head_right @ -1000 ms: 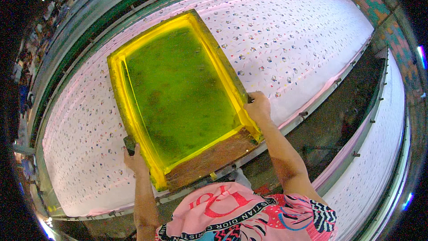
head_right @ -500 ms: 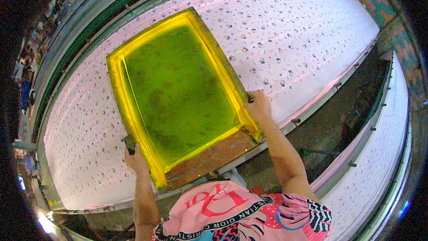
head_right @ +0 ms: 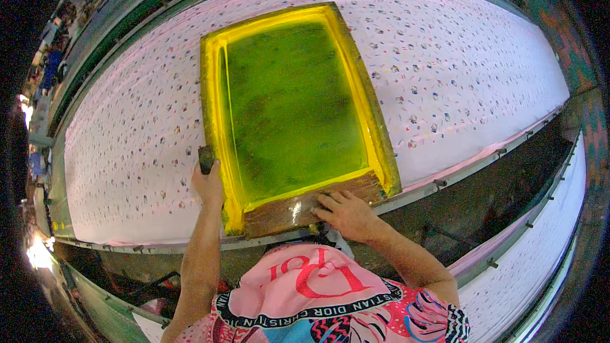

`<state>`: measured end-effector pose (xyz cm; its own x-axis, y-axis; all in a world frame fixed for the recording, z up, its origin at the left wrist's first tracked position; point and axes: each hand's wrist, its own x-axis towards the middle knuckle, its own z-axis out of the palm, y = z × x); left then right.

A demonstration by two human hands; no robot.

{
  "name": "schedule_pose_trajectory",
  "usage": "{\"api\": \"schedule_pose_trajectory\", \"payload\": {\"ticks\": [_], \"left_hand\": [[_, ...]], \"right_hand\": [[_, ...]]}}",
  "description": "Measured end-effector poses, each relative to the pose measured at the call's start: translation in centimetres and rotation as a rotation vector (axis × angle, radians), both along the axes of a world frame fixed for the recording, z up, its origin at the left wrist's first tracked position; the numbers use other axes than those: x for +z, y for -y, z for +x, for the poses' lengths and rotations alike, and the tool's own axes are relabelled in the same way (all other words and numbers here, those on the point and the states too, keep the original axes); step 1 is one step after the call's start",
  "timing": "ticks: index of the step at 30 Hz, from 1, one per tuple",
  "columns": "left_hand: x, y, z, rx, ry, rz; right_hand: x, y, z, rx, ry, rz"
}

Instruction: The person uses a yellow squeegee to press a screen printing frame onto a long piece of patterned fabric laid out on a conveyor table. They repeatedly lift and reposition the frame along the fabric, applying pressure to transfer the print.

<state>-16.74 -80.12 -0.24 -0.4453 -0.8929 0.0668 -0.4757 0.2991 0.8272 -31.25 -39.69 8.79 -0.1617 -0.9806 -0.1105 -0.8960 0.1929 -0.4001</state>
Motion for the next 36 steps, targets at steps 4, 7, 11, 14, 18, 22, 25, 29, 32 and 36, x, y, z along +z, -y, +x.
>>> {"api": "schedule_pose_trajectory", "payload": {"ticks": [4,7,11,14,18,22,25,29,32,36], "left_hand": [[-1.4,0.5,0.6,0.039,0.019,-0.069],[-0.9,-0.1,-0.3,0.067,0.126,-0.15],[-2.5,0.6,0.5,0.031,0.159,-0.274],[-0.3,-0.2,0.1,0.011,0.193,-0.107],[0.0,-0.7,0.3,0.037,0.006,-0.096],[-1.6,-0.7,0.3,0.131,-0.137,-0.231],[-1.7,-0.2,0.3,0.087,-0.191,-0.144],[-1.2,0.0,0.6,0.009,-0.124,-0.118],[-1.2,0.0,0.8,0.014,-0.155,-0.138],[-0.7,-0.7,0.5,0.041,-0.162,-0.041]], "right_hand": [[-0.2,1.7,0.7,-0.073,-0.07,-0.052],[1.4,4.7,1.2,-0.13,-0.087,-0.105],[2.1,7.8,0.5,-0.16,-0.093,0.286],[2.3,7.3,0.6,-0.175,-0.09,0.238],[2.2,6.3,2.7,-0.203,-0.084,0.236],[0.3,5.2,4.9,-0.228,-0.173,-0.005],[-0.6,5.6,4.8,-0.214,-0.219,-0.065],[-2.6,6.8,3.2,-0.195,-0.293,-0.108],[-3.2,10.3,-0.1,-0.215,-0.35,-0.16],[-4.4,15.9,-6.6,-0.258,-0.37,-0.104]]}}
